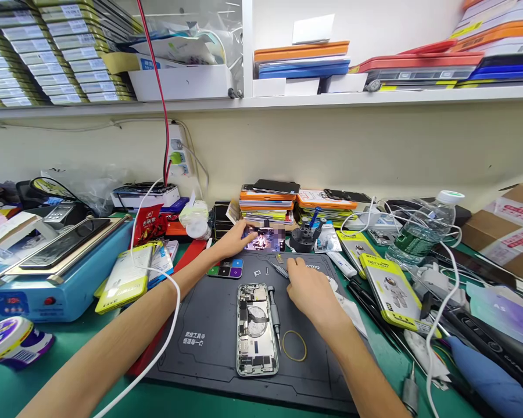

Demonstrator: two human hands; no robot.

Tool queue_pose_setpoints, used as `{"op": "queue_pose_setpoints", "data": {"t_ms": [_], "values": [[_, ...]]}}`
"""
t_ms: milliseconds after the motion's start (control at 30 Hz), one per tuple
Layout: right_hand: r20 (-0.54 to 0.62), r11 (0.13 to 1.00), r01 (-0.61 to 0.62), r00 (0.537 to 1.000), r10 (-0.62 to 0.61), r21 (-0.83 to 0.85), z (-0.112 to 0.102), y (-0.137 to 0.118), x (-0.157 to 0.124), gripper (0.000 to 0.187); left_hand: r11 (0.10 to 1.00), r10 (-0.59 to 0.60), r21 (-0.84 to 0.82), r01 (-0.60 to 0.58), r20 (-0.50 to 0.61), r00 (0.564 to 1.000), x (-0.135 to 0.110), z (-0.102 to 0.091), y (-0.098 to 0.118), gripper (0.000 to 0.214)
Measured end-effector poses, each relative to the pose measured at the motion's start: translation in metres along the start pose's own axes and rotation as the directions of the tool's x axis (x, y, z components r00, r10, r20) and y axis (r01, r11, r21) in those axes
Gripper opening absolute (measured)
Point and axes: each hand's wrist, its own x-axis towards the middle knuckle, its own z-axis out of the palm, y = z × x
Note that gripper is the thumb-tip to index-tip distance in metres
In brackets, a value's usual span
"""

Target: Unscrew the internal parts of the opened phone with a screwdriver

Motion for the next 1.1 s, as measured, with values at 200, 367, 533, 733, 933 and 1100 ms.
{"op": "queue_pose_setpoints", "data": {"t_ms": [200, 367, 533, 733, 933, 1100], "values": [[0.001, 1.0, 0.012, 1.0, -0.012, 0.011, 0.0, 0.001, -0.001, 0.03, 0.996, 0.012, 0.087, -0.012, -0.002, 1.0, -0.001, -0.003, -0.001, 0.047], [0.002, 1.0, 0.009, 1.0, -0.009, 0.013, 0.0, 0.002, -0.002, 0.03, 0.987, 0.015, 0.16, -0.008, -0.044, 0.999, 0.001, -0.005, 0.002, 0.045], [0.007, 1.0, 0.011, 1.0, -0.011, 0.011, -0.003, 0.002, -0.002, 0.03, 0.968, 0.049, 0.249, -0.03, -0.068, 0.996, -0.004, -0.012, 0.007, 0.046], [-0.002, 1.0, 0.013, 1.0, -0.013, 0.023, -0.002, 0.001, -0.002, 0.03, 0.942, 0.092, 0.331, -0.056, -0.095, 0.991, -0.042, -0.027, 0.028, 0.042], [0.024, 0.998, 0.007, 1.0, -0.008, 0.059, -0.001, 0.003, 0.0, 0.031, 0.958, 0.022, 0.287, -0.016, -0.017, 1.0, -0.092, -0.035, 0.051, 0.035], [0.075, 0.99, 0.0, 0.997, -0.011, 0.139, -0.008, 0.009, 0.001, 0.029, 0.978, -0.115, 0.188, 0.088, 0.141, 0.983, -0.114, -0.033, 0.068, 0.03]]}}
